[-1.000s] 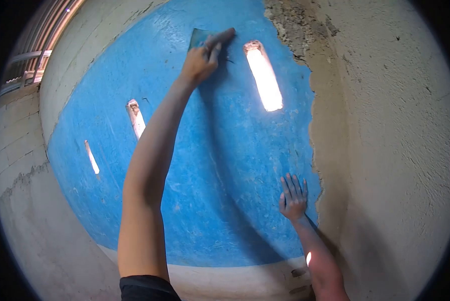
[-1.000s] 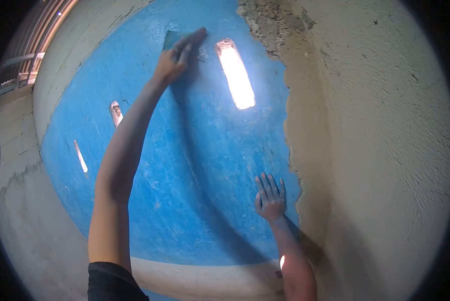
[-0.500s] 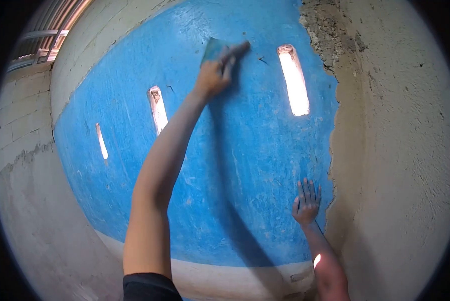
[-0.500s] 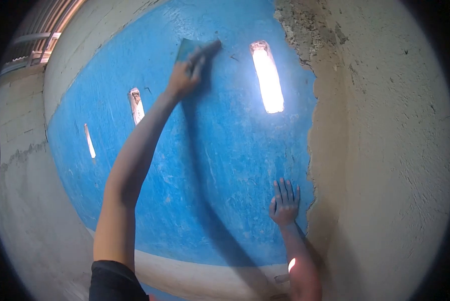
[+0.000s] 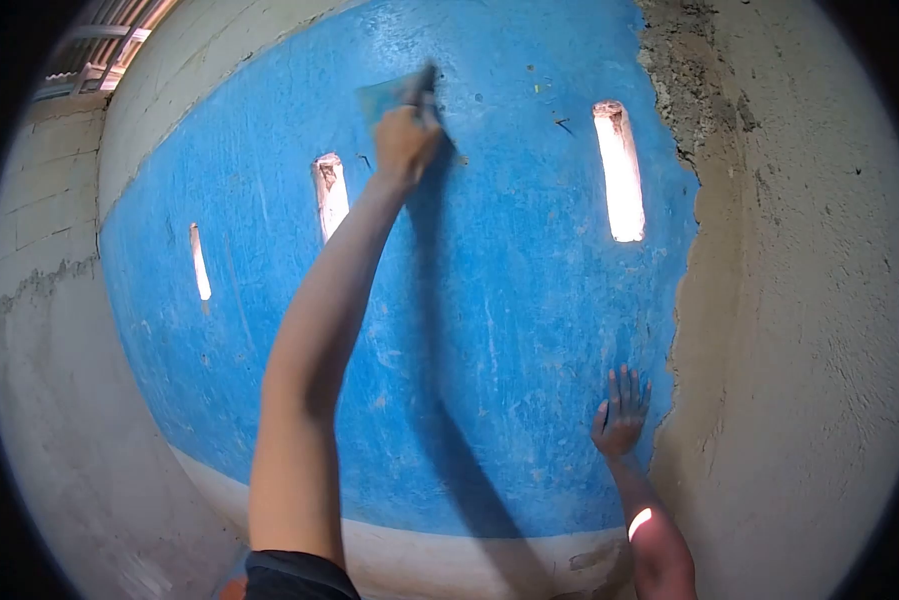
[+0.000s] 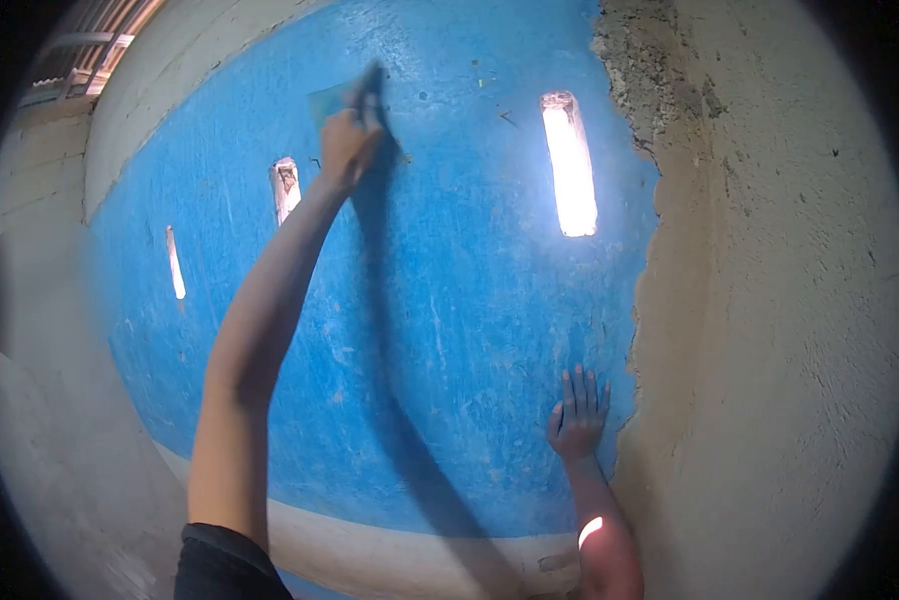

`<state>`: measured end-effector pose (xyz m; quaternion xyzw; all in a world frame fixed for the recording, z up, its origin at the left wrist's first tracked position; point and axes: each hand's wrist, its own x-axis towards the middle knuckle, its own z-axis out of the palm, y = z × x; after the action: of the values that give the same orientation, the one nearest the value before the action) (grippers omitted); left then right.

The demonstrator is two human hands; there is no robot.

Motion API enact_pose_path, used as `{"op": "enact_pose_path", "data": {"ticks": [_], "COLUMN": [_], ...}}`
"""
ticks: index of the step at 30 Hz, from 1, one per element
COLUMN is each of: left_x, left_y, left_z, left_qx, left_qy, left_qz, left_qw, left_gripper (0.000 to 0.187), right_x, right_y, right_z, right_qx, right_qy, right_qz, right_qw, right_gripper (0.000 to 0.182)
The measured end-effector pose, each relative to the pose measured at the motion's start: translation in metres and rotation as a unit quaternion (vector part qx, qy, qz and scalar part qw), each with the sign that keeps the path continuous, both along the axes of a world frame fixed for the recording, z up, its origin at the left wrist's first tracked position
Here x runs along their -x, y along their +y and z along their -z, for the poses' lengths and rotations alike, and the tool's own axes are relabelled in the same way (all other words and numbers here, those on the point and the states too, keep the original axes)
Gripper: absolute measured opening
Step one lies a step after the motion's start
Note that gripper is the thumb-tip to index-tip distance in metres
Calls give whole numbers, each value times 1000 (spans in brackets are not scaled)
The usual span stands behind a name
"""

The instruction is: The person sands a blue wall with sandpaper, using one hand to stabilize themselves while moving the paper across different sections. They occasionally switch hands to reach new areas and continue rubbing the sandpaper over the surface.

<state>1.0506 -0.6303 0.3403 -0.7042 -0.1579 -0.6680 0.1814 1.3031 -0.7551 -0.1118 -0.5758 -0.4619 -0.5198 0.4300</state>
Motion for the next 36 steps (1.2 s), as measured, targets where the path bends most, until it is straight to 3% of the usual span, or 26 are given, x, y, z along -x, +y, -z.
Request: {"op": "enact_pose_path", "data": {"ticks": [1,3,4,5,7,9,11,12,15,16,17,19,20,21,22,23,26,27,29,31,32,34,36], "left_x": [-2,-9,-3,5,17,17,4,-6,-3,3,10,39,13,0,-12,-17,-19,-7,-3,2,-5,-20,-20], "left_y": [-1,9,14,19,8,-11,-3,8,15,11,7,33,39,23,5,-8,11,-9,35,17,9,13,6], "left_z": [11,37,36,26,3,8,35,48,57,42,26,-28,-8,24,55,73,84,66,36,33,48,88,107], "left_qx": [-72,-253,-280,-240,-41,11,-105,-275,-393,-276,-152,156,66,-58,-185,-347,-358,-25,-77,-1,-34,-265,-284], "left_qy": [92,248,267,222,12,-56,112,218,275,158,37,175,122,147,160,252,295,318,80,17,72,249,424], "left_qz": [50,9,-20,1,62,-54,84,76,51,88,151,54,56,45,28,0,-7,-155,-4,12,19,-6,78], "left_qw": [992,935,922,945,997,997,985,933,876,944,976,971,989,986,969,904,886,935,994,1000,997,931,857], "left_gripper": [45,44,44,44,43,39,40,45,48,44,41,46,49,52,56,60,68,65,45,46,52,66,71], "right_x": [-1,-1,1,1,-1,0,-1,0,2,1,0,0,0,-2,-2,-3,1,0,-1,1,1,0,0], "right_y": [0,3,2,1,2,2,1,2,0,1,2,2,2,2,2,3,1,1,1,1,2,-1,1], "right_z": [1,1,3,4,0,2,4,2,0,-1,-1,2,3,2,2,0,5,1,0,0,0,1,0], "right_qx": [1,-5,-4,0,-2,2,3,-1,2,2,1,2,3,6,5,-2,6,5,7,7,7,9,2], "right_qy": [-5,-8,-4,-4,-2,-1,-5,-4,1,-3,-4,0,0,-3,-9,-12,-6,-4,-6,-4,-4,-8,-8], "right_qz": [2,9,7,5,4,4,0,-1,-1,-1,2,5,5,3,1,1,-2,1,4,4,3,2,3], "right_qw": [1000,1000,1000,1000,1000,1000,1000,1000,1000,1000,1000,1000,1000,1000,1000,1000,1000,1000,1000,1000,1000,1000,1000], "right_gripper": [51,52,52,52,52,53,53,53,53,53,53,53,53,53,53,54,54,55,55,55,55,56,56]}}
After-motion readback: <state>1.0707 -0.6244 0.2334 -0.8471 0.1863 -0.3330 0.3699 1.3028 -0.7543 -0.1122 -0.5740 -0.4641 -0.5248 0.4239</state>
